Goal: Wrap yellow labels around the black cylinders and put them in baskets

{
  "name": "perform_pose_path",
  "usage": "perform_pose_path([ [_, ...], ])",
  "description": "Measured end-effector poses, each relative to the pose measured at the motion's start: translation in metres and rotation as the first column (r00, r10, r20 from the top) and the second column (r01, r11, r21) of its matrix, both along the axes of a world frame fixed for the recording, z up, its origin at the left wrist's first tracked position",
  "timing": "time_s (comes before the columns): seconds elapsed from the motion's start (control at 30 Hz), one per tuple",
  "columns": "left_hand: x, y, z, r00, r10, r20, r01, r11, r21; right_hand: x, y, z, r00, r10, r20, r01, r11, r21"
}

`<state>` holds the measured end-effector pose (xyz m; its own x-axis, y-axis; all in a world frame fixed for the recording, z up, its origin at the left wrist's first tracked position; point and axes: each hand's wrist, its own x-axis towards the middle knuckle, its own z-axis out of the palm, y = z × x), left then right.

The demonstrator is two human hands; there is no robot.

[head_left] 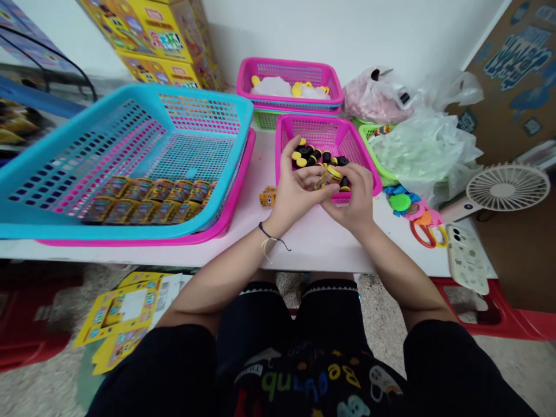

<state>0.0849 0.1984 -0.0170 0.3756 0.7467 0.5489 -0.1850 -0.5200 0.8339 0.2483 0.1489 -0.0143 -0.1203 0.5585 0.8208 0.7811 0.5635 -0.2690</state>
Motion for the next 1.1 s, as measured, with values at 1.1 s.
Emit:
perform_pose_path([
  [1.1,-0.009,-0.019,0.022,0.964,-0.23,-0.131,0.247,0.96,0.133,0.001,-0.01,-0.013,0.963,-0.087,0.255,0.037,0.98,0.194],
])
